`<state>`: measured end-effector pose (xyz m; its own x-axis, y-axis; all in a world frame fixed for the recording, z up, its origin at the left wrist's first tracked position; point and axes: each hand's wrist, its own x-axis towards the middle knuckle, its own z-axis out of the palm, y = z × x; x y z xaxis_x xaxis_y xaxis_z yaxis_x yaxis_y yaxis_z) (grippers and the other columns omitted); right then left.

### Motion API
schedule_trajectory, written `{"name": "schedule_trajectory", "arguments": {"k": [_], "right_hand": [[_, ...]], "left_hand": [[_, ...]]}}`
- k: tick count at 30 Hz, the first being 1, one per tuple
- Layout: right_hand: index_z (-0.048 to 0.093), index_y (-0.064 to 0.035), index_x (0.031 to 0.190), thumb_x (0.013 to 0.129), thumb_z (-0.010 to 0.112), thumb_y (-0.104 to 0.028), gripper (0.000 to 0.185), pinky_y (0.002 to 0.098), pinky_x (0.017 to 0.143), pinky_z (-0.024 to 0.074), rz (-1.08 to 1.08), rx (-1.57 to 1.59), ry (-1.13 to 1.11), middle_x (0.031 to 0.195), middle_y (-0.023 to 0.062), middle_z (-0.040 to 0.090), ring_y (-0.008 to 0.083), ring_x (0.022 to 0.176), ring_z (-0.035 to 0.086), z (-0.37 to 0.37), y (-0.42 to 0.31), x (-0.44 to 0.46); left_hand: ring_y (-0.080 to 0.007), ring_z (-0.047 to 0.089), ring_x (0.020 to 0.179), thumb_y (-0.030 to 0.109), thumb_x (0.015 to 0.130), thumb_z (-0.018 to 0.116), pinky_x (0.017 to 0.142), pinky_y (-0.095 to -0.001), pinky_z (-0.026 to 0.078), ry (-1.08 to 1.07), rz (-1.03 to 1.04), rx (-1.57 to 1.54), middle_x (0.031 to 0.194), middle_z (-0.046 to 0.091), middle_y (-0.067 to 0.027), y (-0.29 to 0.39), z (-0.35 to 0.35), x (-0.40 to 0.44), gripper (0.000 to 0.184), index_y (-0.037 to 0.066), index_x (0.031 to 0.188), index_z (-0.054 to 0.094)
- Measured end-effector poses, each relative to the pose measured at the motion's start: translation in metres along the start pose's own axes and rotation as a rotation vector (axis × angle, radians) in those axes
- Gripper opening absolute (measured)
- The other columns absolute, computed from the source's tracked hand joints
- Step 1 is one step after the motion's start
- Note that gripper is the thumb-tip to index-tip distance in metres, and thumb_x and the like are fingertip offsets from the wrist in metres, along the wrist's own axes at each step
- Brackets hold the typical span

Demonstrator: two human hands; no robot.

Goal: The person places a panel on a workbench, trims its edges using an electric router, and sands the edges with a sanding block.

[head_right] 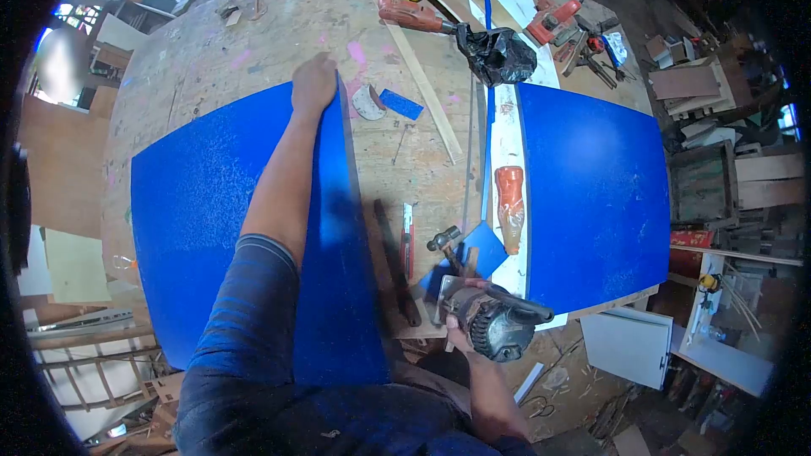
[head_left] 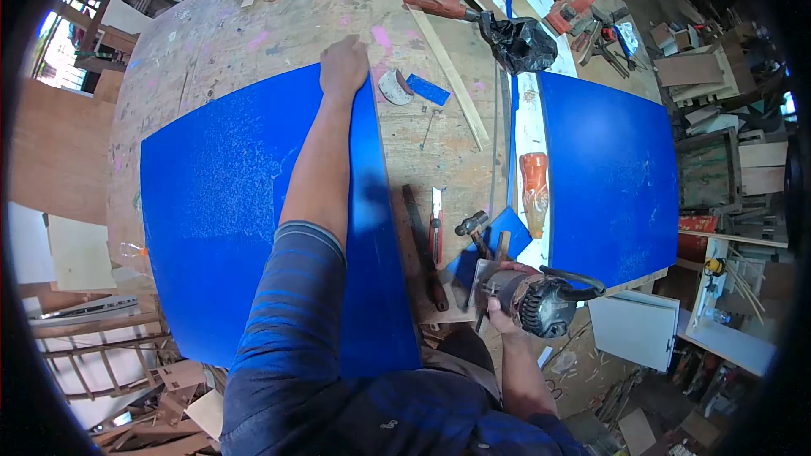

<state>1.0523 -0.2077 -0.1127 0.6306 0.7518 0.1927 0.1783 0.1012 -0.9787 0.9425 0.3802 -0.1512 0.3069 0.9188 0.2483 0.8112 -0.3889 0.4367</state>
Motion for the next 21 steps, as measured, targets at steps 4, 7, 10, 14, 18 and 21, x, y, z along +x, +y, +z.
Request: {"name": "schedule_trajectory", "arguments": {"k": [4,7,10,14,18,21], "right_hand": [[0.046,-0.0026,0.151,0.086,0.087,-0.023,0.080,0.0482,0.118,0.0488,0.020,-0.023,-0.024,0.139,0.0177,0.062,0.0311,0.135,0.061,-0.009,0.001,-0.010],[0.041,-0.0024,0.158,0.086,0.083,-0.021,0.085,0.0495,0.127,0.0410,0.036,-0.014,-0.123,0.150,0.0168,0.058,0.0319,0.145,0.055,-0.025,0.014,-0.022],[0.043,-0.0015,0.152,0.082,0.085,-0.019,0.083,0.0487,0.126,0.0437,0.054,0.072,-0.139,0.145,0.0162,0.060,0.0302,0.142,0.058,-0.027,0.008,-0.014],[0.043,-0.0024,0.155,0.091,0.086,-0.018,0.079,0.0476,0.123,0.0472,-0.046,0.081,-0.251,0.142,0.0145,0.060,0.0285,0.137,0.061,-0.037,0.001,-0.003],[0.041,-0.0030,0.157,0.091,0.085,-0.019,0.081,0.0455,0.122,0.0464,-0.106,0.111,-0.291,0.142,0.0137,0.059,0.0273,0.138,0.060,-0.047,0.013,-0.001],[0.042,-0.0036,0.157,0.091,0.086,-0.022,0.082,0.0436,0.125,0.0429,-0.066,0.113,-0.383,0.148,0.0127,0.057,0.0252,0.142,0.055,-0.064,0.019,0.000]], "left_hand": [[-0.0343,0.032,0.169,0.056,0.111,0.050,0.141,-0.0535,0.016,-0.070,0.136,0.226,0.178,0.041,-0.0227,0.027,-0.009,-0.041,0.084,-0.001,0.172,0.041],[-0.0335,0.021,0.175,0.058,0.110,0.049,0.143,-0.0530,0.010,-0.139,0.149,0.277,0.186,0.028,-0.0218,0.037,-0.019,-0.091,0.092,-0.002,0.177,0.030],[-0.0362,0.022,0.174,0.058,0.108,0.052,0.143,-0.0535,0.011,-0.138,0.222,0.251,0.185,0.030,-0.0243,0.042,-0.035,-0.166,0.094,-0.004,0.176,0.031],[-0.0457,0.026,0.171,0.048,0.106,0.059,0.141,-0.0572,0.018,-0.132,0.315,0.114,0.179,0.034,-0.0339,0.066,-0.080,-0.300,0.091,-0.010,0.172,0.034],[-0.0455,0.027,0.171,0.046,0.106,0.061,0.141,-0.0577,0.015,-0.305,0.215,0.109,0.179,0.034,-0.0331,0.102,-0.129,-0.432,0.092,-0.010,0.172,0.031],[-0.0446,0.026,0.171,0.048,0.105,0.062,0.141,-0.0593,0.015,-0.311,0.191,0.082,0.180,0.032,-0.0323,0.112,-0.141,-0.527,0.094,-0.010,0.172,0.030]]}}
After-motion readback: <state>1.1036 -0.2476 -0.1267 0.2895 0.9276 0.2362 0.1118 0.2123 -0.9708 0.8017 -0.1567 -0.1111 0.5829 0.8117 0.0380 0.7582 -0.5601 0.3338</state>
